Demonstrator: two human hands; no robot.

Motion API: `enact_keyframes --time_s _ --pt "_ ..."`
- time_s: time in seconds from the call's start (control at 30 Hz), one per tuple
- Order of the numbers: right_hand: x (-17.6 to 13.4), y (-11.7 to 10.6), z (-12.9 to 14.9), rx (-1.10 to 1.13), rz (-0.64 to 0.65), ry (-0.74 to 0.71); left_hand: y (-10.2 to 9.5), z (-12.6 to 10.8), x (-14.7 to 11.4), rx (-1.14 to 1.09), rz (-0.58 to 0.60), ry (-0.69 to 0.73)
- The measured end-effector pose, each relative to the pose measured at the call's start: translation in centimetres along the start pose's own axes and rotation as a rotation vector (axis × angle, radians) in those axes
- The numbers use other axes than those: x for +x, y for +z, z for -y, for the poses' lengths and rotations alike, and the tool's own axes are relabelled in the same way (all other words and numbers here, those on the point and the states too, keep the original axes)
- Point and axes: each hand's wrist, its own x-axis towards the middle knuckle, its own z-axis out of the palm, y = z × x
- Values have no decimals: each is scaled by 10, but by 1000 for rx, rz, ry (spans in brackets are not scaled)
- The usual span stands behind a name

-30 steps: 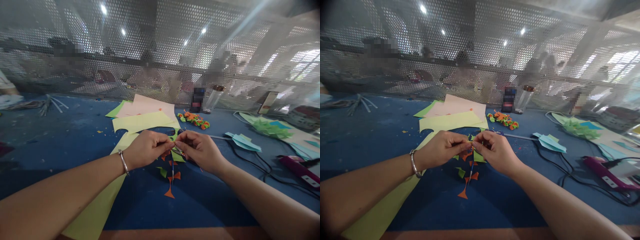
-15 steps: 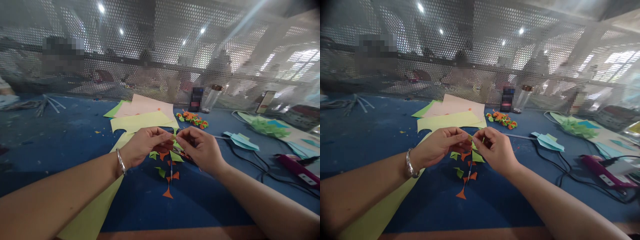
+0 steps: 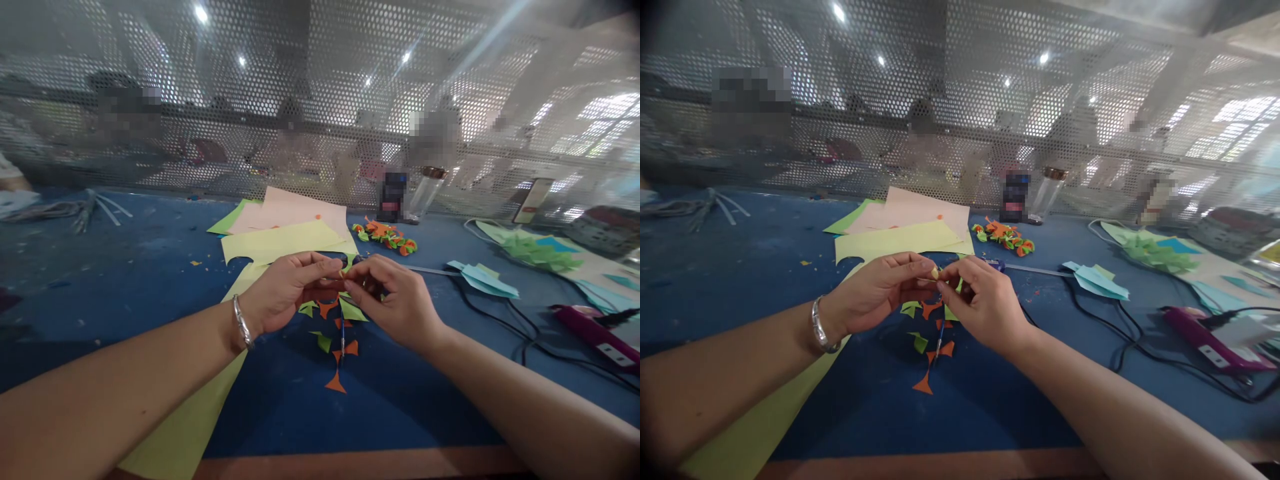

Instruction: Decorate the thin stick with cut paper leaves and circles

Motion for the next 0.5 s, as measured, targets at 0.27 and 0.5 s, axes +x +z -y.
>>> enact_keyframes --time_s 0.27,0.5 --pt "-1 2 -2 33 18 23 -1 -1 1 -6 -42 18" --pt "0 0 -4 10 -13 25 -2 0 3 43 -27 30"
